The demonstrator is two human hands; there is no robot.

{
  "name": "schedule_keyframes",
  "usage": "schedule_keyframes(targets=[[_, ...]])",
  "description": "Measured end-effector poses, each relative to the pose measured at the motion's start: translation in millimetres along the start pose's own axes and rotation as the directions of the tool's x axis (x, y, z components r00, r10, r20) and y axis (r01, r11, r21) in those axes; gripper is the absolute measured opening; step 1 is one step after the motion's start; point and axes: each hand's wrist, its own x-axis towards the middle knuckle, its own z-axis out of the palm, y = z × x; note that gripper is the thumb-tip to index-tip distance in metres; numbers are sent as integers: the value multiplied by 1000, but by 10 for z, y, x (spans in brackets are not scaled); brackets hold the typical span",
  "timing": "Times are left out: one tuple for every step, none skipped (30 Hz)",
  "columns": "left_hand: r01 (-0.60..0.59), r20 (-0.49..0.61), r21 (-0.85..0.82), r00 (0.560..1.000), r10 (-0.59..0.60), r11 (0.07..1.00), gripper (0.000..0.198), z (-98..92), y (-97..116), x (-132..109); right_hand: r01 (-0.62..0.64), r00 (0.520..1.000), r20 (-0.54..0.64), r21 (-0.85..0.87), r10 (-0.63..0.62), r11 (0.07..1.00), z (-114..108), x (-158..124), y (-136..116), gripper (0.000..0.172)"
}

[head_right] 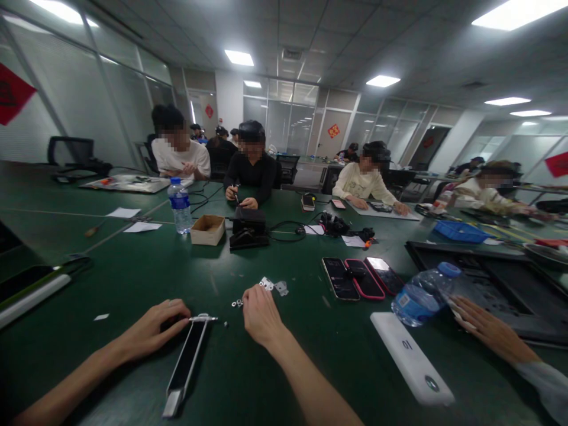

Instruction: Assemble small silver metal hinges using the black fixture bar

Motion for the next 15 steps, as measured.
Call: schedule_keyframes(targets=[[-1,-2,1,1000,1,1000,33,2,-2,2,4,1000,-3,-2,-4,1000,3,-1,4,15],[-1,-3,0,1000,1,1000,34,2,-1,3,9,1000,-6,-4,-9,1000,7,-2,7,14],[-2,-3,-1,1000,2,1000,34,-2,4,5,12,1000,-7,-7,-12,1000,10,-2,10,15],[-3,-1,-2,1000,3,1000,35,-8,11,6,14,1000,-6,-8,-14,1000,13,-2,11,15],[-3,3,-2,1000,3,1000,35,-17,20,8,15,1000,-1,-10,-15,1000,15,-1,11,15],[-4,9,-3,1000,4,1000,34,-26,30,10,14,1000,5,-13,-14,1000,16,1,9,14],[-3,14,-3,1000,3,1000,34,-34,39,11,12,1000,11,-18,-12,1000,17,3,7,14],[-1,21,-3,1000,1,1000,33,-41,46,13,13,1000,12,-25,-13,1000,18,4,5,13],[2,26,-3,1000,-2,1000,33,-44,50,14,18,1000,10,-32,-17,999,20,4,3,12],[5,29,-2,1000,-5,1000,32,-43,51,15,26,1000,5,-36,-26,999,23,3,2,12],[10,28,-1,1000,-10,1000,32,-38,47,16,36,999,-1,-37,-37,999,26,1,2,12],[13,25,1,1000,-13,1000,31,-30,41,16,45,999,-7,-33,-46,998,30,-3,2,12],[15,21,2,1000,-15,1000,31,-20,32,15,51,999,-11,-26,-52,998,33,-9,2,11],[15,16,2,1000,-15,1000,31,-9,23,14,51,999,-13,-19,-51,999,35,-15,1,11],[13,11,0,1000,-13,1000,30,1,15,13,46,999,-10,-11,-46,999,35,-23,-2,11]])
